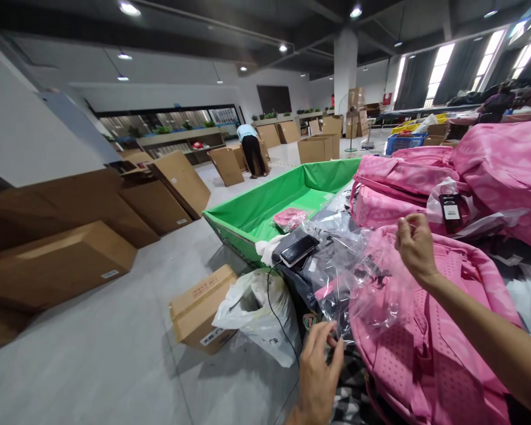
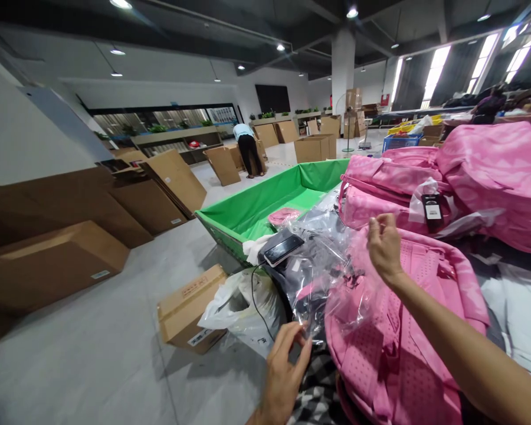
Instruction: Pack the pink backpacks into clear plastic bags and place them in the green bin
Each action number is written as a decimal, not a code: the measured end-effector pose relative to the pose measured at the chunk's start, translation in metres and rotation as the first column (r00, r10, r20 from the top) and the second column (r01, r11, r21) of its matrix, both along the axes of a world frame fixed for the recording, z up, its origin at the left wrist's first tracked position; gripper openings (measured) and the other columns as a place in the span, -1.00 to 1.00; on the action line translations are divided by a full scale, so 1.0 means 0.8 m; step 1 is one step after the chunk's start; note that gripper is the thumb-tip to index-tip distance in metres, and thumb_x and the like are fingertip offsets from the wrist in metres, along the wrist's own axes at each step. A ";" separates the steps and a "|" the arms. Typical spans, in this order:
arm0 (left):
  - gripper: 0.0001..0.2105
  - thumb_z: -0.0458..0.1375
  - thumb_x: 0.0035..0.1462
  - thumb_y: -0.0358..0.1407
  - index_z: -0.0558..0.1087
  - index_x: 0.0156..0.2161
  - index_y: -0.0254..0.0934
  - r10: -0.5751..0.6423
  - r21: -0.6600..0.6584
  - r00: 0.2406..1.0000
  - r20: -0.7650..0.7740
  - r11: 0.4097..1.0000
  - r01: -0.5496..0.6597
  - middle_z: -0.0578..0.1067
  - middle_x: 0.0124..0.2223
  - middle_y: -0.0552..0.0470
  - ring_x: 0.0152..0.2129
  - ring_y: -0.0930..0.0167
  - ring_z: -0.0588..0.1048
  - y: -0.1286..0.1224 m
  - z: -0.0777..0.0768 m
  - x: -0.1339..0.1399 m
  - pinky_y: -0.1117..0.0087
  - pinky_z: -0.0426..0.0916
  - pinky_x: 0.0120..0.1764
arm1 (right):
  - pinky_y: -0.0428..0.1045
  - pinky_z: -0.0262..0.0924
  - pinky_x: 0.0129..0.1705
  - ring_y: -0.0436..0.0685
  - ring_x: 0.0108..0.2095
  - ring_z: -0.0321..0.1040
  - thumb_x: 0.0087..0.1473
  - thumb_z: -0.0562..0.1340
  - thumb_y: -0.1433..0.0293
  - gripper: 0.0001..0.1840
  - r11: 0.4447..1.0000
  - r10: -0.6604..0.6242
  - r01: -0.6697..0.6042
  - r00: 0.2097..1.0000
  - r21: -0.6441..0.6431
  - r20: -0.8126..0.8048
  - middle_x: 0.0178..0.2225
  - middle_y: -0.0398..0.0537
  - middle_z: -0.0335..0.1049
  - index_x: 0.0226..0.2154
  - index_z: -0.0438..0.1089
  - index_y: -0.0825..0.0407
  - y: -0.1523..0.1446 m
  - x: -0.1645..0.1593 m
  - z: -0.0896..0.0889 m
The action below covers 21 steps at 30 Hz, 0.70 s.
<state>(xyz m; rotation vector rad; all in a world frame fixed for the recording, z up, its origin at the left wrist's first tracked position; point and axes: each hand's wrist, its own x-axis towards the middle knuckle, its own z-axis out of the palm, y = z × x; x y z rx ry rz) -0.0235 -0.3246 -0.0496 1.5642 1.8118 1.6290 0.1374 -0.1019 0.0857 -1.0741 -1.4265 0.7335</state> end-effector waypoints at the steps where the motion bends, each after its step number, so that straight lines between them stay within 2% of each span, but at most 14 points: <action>1: -0.74 0.24 0.27 -0.24 0.52 0.05 -0.12 0.114 0.166 0.977 -0.182 0.983 -0.083 0.59 -0.07 -0.08 -0.20 0.30 0.61 -0.003 0.013 -0.001 0.28 0.51 -0.10 | -0.05 -0.01 -0.56 0.00 -0.60 0.06 0.22 0.13 -0.10 -0.57 0.995 0.071 -0.076 0.994 0.063 0.079 -0.55 -0.29 0.10 -0.30 0.07 -0.12 -0.013 -0.009 -0.001; 2: -0.58 0.29 0.23 -0.28 0.42 0.18 -0.09 0.241 0.307 0.916 -0.321 0.941 -0.140 0.54 0.06 -0.13 0.00 0.22 0.56 -0.001 0.029 -0.003 0.17 0.47 0.05 | -0.05 -0.02 -0.55 0.00 -0.60 0.05 0.27 0.09 -0.09 -0.59 0.979 0.155 -0.176 0.972 0.108 0.176 -0.56 -0.29 0.08 -0.31 0.09 -0.12 -0.031 -0.018 -0.003; 3: -0.43 0.34 0.19 -0.27 0.31 0.27 -0.12 0.348 0.393 0.840 -0.416 0.902 -0.179 0.46 0.17 -0.22 0.16 0.13 0.45 0.008 0.044 -0.007 0.05 0.39 0.15 | -0.06 -0.03 -0.55 -0.01 -0.60 0.04 0.32 0.05 -0.06 -0.60 0.945 0.248 -0.295 0.928 0.142 0.280 -0.57 -0.28 0.08 -0.32 0.12 -0.11 -0.051 -0.025 -0.006; 5: -0.27 0.37 0.16 -0.18 0.18 0.34 -0.24 0.443 0.388 0.720 -0.535 0.885 -0.257 0.36 0.27 -0.35 0.31 -0.02 0.26 0.034 0.069 -0.023 -0.14 0.25 0.24 | -0.07 -0.05 -0.54 -0.04 -0.60 0.05 0.38 0.02 0.02 -0.62 0.813 0.387 -0.545 0.770 0.207 0.507 -0.56 -0.24 0.16 -0.34 0.19 -0.08 -0.090 -0.031 -0.013; 7: -0.47 0.28 0.25 -0.21 0.30 0.25 -0.28 0.381 0.247 0.686 -0.620 0.925 -0.290 0.50 0.14 -0.28 0.23 0.01 0.35 0.057 0.075 -0.049 -0.19 0.16 0.26 | -0.07 -0.05 -0.53 -0.04 -0.58 0.14 0.39 0.07 0.08 -0.66 0.672 0.348 -0.691 0.612 0.266 0.711 -0.49 -0.18 0.31 -0.30 0.30 -0.05 -0.116 -0.022 -0.022; 8: -0.65 0.22 0.29 -0.26 0.40 0.15 -0.24 0.316 0.165 0.694 -0.647 0.947 -0.277 0.57 0.02 -0.18 0.12 0.07 0.44 0.063 0.069 -0.063 -0.19 0.15 0.26 | -0.07 -0.03 -0.52 -0.02 -0.55 0.20 0.38 0.11 0.12 -0.71 0.641 0.262 -0.707 0.568 0.299 0.780 -0.44 -0.14 0.38 -0.23 0.35 -0.05 -0.122 -0.011 -0.027; 9: -0.81 0.16 0.33 -0.32 0.47 0.01 -0.21 0.255 0.096 0.709 -0.658 0.962 -0.257 0.61 -0.12 -0.07 -0.02 0.15 0.52 0.063 0.059 -0.076 -0.16 0.15 0.25 | -0.07 0.01 -0.51 0.00 -0.51 0.26 0.37 0.14 0.18 -0.78 0.638 0.153 -0.695 0.537 0.332 0.830 -0.37 -0.10 0.43 -0.14 0.38 -0.04 -0.123 0.003 -0.032; 10: -0.88 0.11 0.36 -0.35 0.49 -0.11 -0.19 0.221 0.062 0.727 -0.650 0.969 -0.238 0.60 -0.24 0.01 -0.16 0.23 0.55 0.058 0.046 -0.088 -0.12 0.18 0.23 | -0.07 0.06 -0.49 0.02 -0.46 0.31 0.36 0.14 0.29 -0.81 0.643 0.043 -0.673 0.507 0.364 0.861 -0.32 -0.06 0.47 -0.04 0.38 -0.03 -0.121 0.021 -0.038; 12: -0.83 0.04 0.39 -0.35 0.48 -0.22 -0.21 0.273 0.119 0.755 -0.596 0.960 -0.253 0.54 -0.36 0.08 -0.33 0.32 0.52 0.036 0.015 -0.107 0.00 0.28 0.16 | -0.05 0.15 -0.42 0.06 -0.40 0.37 0.28 0.10 0.53 -0.69 0.655 -0.133 -0.642 0.422 0.399 0.897 -0.29 -0.03 0.49 0.02 0.38 0.01 -0.108 0.060 -0.050; 14: -0.84 0.05 0.40 -0.34 0.46 -0.22 -0.22 0.430 0.273 0.760 -0.487 0.902 -0.336 0.51 -0.36 0.07 -0.34 0.35 0.52 0.007 -0.010 -0.118 0.13 0.36 0.09 | -0.03 0.19 -0.37 0.09 -0.39 0.38 0.17 0.07 0.66 -0.63 0.684 -0.236 -0.611 0.330 0.398 0.914 -0.33 -0.03 0.49 -0.09 0.43 0.03 -0.090 0.099 -0.061; 16: -0.90 0.11 0.35 -0.37 0.45 -0.22 -0.21 0.531 0.390 0.754 -0.387 0.835 -0.388 0.50 -0.31 0.05 -0.23 0.33 0.55 -0.016 -0.026 -0.118 0.23 0.40 0.04 | 0.00 0.19 -0.36 0.13 -0.38 0.39 0.18 0.08 0.61 -0.71 0.776 -0.261 -0.500 0.299 0.384 0.918 -0.35 0.00 0.50 -0.25 0.46 0.01 -0.072 0.130 -0.066; 17: -0.92 0.13 0.33 -0.39 0.46 -0.23 -0.20 0.543 0.407 0.759 -0.359 0.823 -0.396 0.51 -0.29 0.04 -0.20 0.34 0.56 -0.024 -0.031 -0.115 0.27 0.42 0.01 | 0.01 0.19 -0.38 0.15 -0.37 0.40 0.21 0.09 0.53 -0.75 0.840 -0.233 -0.407 0.328 0.360 0.915 -0.33 0.02 0.51 -0.28 0.47 0.01 -0.064 0.140 -0.066; 19: -0.91 0.13 0.31 -0.39 0.47 -0.22 -0.20 0.508 0.351 0.793 -0.337 0.849 -0.395 0.51 -0.26 0.02 -0.22 0.36 0.57 -0.033 -0.039 -0.109 0.33 0.45 -0.07 | 0.00 0.20 -0.41 0.16 -0.38 0.42 0.29 0.09 0.31 -0.74 0.947 -0.085 -0.231 0.487 0.222 0.869 -0.30 0.05 0.53 -0.27 0.49 -0.01 -0.056 0.151 -0.062; 21: -0.84 0.07 0.33 -0.32 0.52 -0.17 -0.20 0.421 0.180 0.852 -0.311 0.906 -0.382 0.53 -0.22 -0.02 -0.27 0.35 0.58 -0.039 -0.049 -0.110 0.34 0.48 -0.16 | 0.00 0.26 -0.42 0.16 -0.38 0.44 0.30 0.07 0.09 -0.60 0.988 0.108 -0.156 0.668 -0.004 0.736 -0.31 0.04 0.54 -0.26 0.48 -0.01 -0.059 0.152 -0.058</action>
